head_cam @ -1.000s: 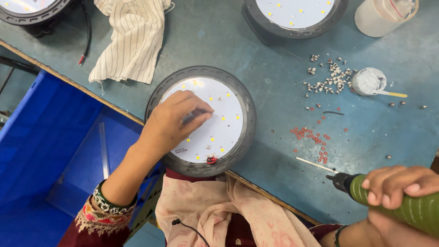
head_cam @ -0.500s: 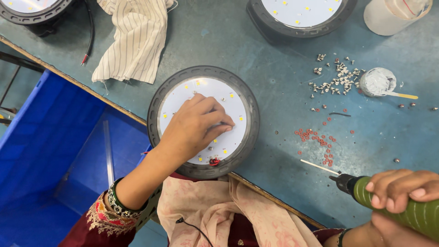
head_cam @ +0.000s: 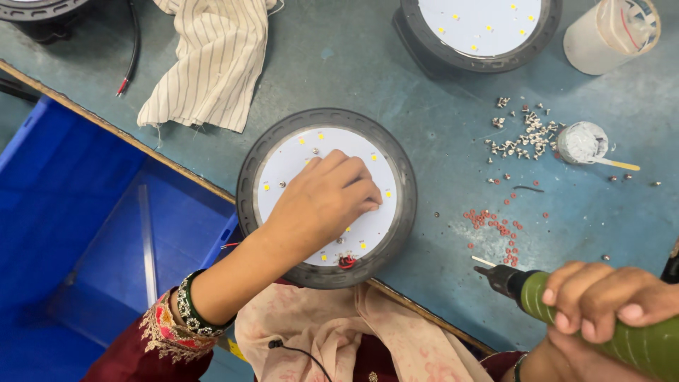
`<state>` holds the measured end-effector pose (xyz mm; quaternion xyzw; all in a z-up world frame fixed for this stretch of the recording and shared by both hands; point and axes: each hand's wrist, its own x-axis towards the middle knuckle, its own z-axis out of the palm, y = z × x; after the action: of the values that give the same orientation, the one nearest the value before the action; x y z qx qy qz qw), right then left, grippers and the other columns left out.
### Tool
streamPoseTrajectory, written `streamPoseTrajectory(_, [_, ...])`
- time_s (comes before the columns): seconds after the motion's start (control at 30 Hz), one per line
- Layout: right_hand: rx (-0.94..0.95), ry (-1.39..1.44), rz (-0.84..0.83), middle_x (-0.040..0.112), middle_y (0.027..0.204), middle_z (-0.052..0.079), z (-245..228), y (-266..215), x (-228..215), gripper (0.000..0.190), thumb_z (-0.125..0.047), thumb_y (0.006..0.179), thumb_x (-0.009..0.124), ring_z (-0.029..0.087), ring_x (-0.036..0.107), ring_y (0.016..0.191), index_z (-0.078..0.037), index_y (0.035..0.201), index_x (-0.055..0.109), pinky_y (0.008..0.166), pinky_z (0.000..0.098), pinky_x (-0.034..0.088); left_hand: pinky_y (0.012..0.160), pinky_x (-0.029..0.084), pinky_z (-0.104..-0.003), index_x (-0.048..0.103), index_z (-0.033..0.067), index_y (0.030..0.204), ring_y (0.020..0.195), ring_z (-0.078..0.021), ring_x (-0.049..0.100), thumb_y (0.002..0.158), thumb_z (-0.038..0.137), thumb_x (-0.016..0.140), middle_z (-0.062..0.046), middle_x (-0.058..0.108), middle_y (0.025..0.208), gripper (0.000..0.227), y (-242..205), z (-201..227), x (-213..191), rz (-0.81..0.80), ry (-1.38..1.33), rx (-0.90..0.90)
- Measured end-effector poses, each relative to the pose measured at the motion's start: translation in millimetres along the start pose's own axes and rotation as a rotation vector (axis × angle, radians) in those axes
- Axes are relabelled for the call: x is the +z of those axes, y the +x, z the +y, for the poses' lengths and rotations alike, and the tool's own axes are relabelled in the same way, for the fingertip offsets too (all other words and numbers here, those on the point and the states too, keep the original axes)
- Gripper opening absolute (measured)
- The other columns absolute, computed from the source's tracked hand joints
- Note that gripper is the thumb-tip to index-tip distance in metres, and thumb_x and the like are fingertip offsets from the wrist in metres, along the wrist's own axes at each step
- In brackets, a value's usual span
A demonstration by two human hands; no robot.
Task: The person uses a green handheld tool to apply a substance to multiple points on a circular LED light panel. They then wipe the panel with a cloth and place a black plastic cover over it.
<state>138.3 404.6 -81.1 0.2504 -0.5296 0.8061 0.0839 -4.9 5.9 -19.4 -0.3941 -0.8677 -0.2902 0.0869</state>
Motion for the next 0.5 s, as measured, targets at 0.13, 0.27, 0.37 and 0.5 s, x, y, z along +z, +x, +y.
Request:
streamPoseTrajectory(0.13, [0.039,-0.021,-0.044,0.061,0.09,0.008,-4,17,14,0.025,-0.025,0.099,0.058,0.029,0.059,0.082,-0.009,0.119,0.055,0.081,0.0569,0.052,0.079,0.046,-0.039,0.066,0.0127,0.092,0.094,-0.024,0.057,0.086,0.018,0.075,-0.001,0.057,0.095,0.012,-1,-6,2,0.011,0.007,0.076])
streamPoseTrajectory(0.27, [-0.038,-0.007,0.129,0.061,0.085,0.009,6,24,40,0.028,-0.031,0.099,0.056,0.028,0.057,0.077,-0.008,0.115,0.054,0.075,0.0533,0.05,0.079,0.046,-0.038,0.067,0.0129,0.095,0.097,-0.0222,0.057,0.088,0.013,0.074,-0.001,0.058,0.1,0.01,-3,-10,1,-0.041,-0.008,0.126])
streamPoseTrajectory(0.37, [-0.056,-0.027,0.205,0.059,0.08,0.008,8,31,61,0.03,-0.035,0.099,0.057,0.027,0.055,0.071,-0.008,0.112,0.051,0.069,0.0506,0.048,0.082,0.044,-0.041,0.069,0.0154,0.092,0.1,-0.0238,0.056,0.083,0.015,0.076,-0.001,0.06,0.1,0.011,1,-11,0,-0.081,-0.088,0.047])
streamPoseTrajectory(0.5, [-0.183,0.048,0.199,0.06,0.074,0.005,24,50,81,0.044,-0.048,0.094,0.064,0.024,0.056,0.065,-0.01,0.11,0.048,0.066,0.048,0.051,0.086,0.04,-0.047,0.073,0.0187,0.089,0.102,-0.0258,0.054,0.076,0.019,0.08,0.001,0.062,0.1,0.015,4,-14,-3,-0.097,-0.19,-0.066])
